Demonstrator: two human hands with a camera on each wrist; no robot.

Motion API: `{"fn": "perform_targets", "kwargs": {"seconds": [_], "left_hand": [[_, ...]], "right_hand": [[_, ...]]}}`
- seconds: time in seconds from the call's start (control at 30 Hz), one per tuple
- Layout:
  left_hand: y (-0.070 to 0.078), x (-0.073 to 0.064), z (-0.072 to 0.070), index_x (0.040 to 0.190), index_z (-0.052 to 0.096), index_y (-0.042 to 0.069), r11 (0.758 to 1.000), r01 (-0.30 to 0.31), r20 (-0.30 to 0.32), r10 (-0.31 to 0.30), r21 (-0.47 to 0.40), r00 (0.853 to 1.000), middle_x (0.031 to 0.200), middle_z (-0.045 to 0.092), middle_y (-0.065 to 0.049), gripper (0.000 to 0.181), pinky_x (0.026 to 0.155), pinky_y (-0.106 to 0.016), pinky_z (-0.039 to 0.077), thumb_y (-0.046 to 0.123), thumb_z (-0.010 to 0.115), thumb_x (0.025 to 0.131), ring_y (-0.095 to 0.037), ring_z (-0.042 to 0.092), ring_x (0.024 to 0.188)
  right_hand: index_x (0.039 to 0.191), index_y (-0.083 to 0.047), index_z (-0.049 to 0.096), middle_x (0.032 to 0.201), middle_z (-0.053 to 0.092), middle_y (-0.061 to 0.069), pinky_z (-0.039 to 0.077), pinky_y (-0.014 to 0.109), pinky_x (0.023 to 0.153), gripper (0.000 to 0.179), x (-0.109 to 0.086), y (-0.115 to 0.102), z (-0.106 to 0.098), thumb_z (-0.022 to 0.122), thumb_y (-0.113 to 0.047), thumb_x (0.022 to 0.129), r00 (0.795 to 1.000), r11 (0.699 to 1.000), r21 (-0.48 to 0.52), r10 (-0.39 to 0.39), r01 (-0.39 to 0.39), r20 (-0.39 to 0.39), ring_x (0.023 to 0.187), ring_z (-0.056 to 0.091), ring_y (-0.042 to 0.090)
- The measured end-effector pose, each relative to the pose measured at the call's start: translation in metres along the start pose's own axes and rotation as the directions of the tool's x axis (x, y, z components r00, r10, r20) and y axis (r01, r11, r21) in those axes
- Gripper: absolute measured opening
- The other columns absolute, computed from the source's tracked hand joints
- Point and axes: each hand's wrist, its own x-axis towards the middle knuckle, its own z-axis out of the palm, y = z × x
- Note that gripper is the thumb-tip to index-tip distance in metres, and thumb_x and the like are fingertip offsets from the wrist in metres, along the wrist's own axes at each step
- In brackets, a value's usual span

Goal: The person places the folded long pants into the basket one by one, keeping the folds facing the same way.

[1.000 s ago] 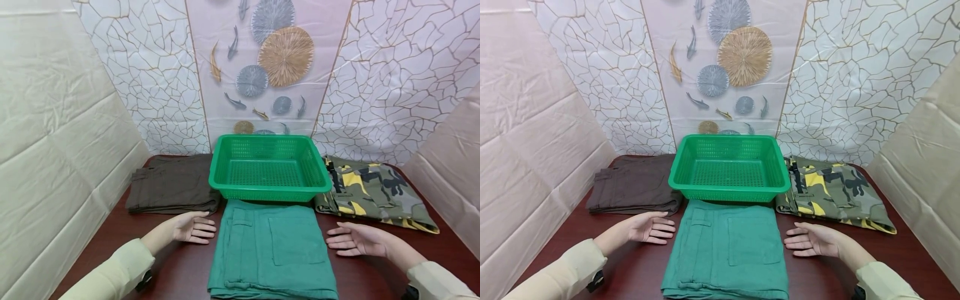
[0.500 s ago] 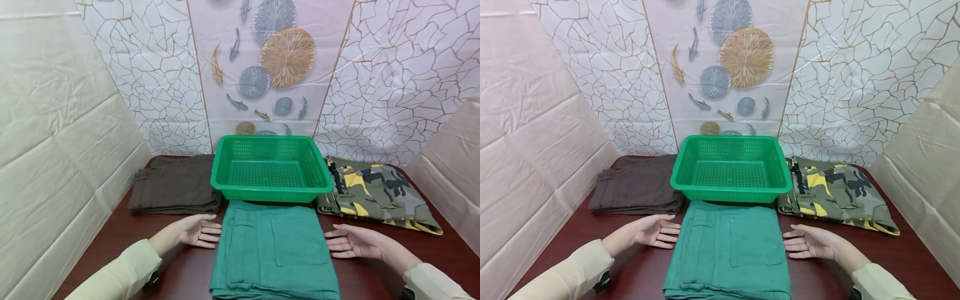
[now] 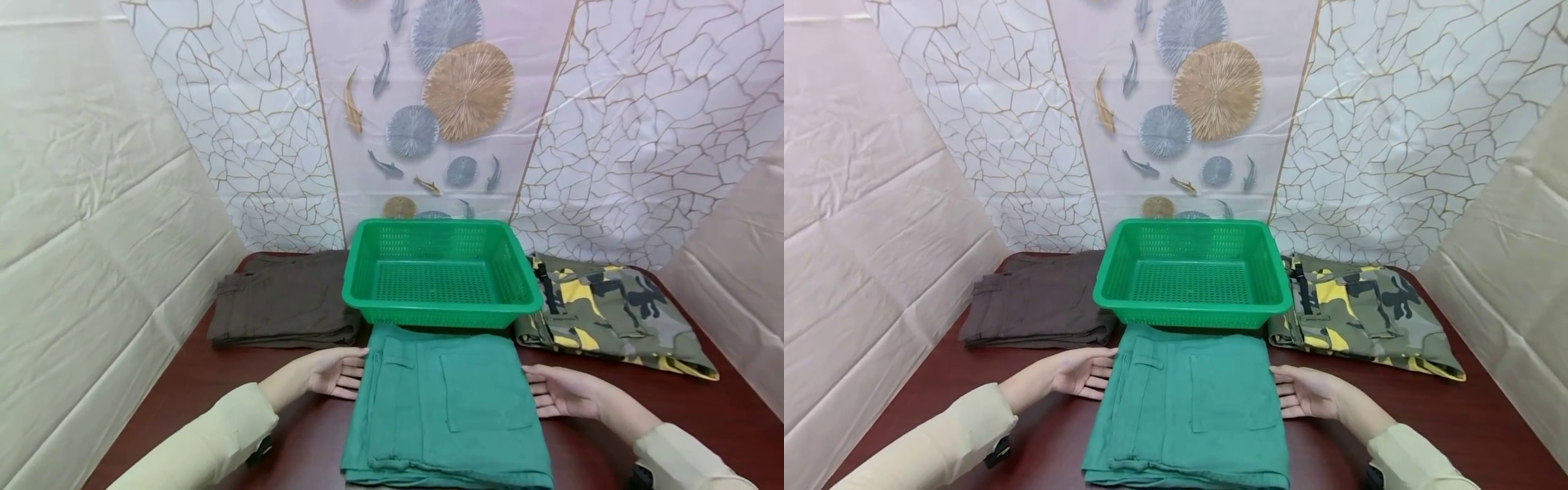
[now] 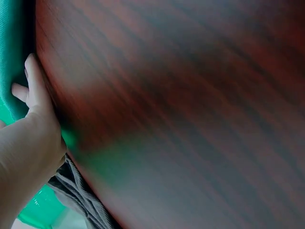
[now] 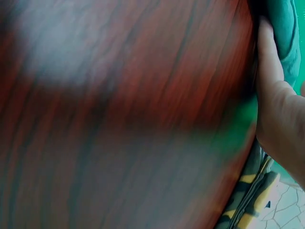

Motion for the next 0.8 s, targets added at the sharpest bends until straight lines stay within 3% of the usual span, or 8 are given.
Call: {"fn": "perform_targets", "kwargs": {"seconds": [0.1,0.17,0.27,0.53,0.67,0.8], "left_hand": [[0.003,0.002,0.002,0.145,0.03,-0.004,1.0,-0.01,-0.004,0.01,0.015,1.0,0.144,0.041,-0.023,0.072,0.101,-0.044,0.045,0.044,0.048,0.095,-0.034,0.05,0.125],[0.004,0.003,0.004,0.146,0.026,-0.005,1.0,-0.016,-0.007,0.016,0.022,1.0,0.147,0.036,-0.025,0.073,0.102,-0.044,0.044,0.042,0.048,0.095,-0.036,0.047,0.128],[0.005,0.003,0.007,0.146,0.025,-0.006,0.999,-0.026,-0.02,0.026,0.031,0.999,0.147,0.033,-0.026,0.073,0.101,-0.043,0.046,0.04,0.05,0.095,-0.037,0.049,0.126],[0.007,0.009,0.015,0.141,0.04,0.003,0.989,-0.083,-0.011,0.085,0.121,0.996,0.132,0.056,-0.016,0.06,0.09,-0.041,0.053,0.038,0.055,0.094,-0.024,0.065,0.103],[0.008,0.01,0.017,0.144,0.034,0.008,0.984,-0.074,-0.008,0.076,0.159,0.997,0.124,0.062,-0.012,0.063,0.087,-0.042,0.054,0.036,0.058,0.093,-0.023,0.066,0.098],[0.009,0.013,0.018,0.141,0.038,0.01,0.981,-0.068,0.003,0.068,0.179,0.998,0.118,0.064,-0.01,0.063,0.084,-0.041,0.055,0.037,0.062,0.09,-0.021,0.067,0.094]], "right_hand": [[0.136,0.0,0.039,0.115,0.064,0.004,0.047,0.038,0.1,0.049,0.004,-0.002,0.003,0.025,-0.035,0.104,0.999,1.0,0.01,-0.017,0.016,0.037,0.109,0.062,0.016],[0.133,-0.002,0.041,0.114,0.064,0.004,0.048,0.037,0.1,0.046,0.006,-0.003,0.005,0.026,-0.035,0.104,0.999,1.0,0.021,-0.019,0.018,0.048,0.108,0.062,0.015],[0.136,0.001,0.034,0.113,0.064,0.005,0.048,0.036,0.099,0.049,0.008,-0.003,0.008,0.028,-0.035,0.104,0.999,1.0,0.029,-0.012,0.011,0.04,0.107,0.063,0.016],[0.146,0.007,0.01,0.113,0.065,0.0,0.05,0.036,0.097,0.064,0.013,0.0,0.014,0.037,-0.031,0.103,1.0,1.0,-0.009,-0.03,0.03,-0.001,0.106,0.064,0.014],[0.146,0.007,-0.003,0.113,0.065,-0.001,0.051,0.036,0.094,0.072,0.017,0.0,0.017,0.04,-0.03,0.102,0.999,0.999,-0.018,-0.043,0.043,-0.02,0.105,0.064,0.013],[0.145,0.006,-0.011,0.113,0.064,-0.002,0.05,0.038,0.096,0.077,0.023,0.001,0.018,0.042,-0.028,0.101,0.998,0.999,-0.016,-0.049,0.048,-0.041,0.106,0.064,0.013]]}}
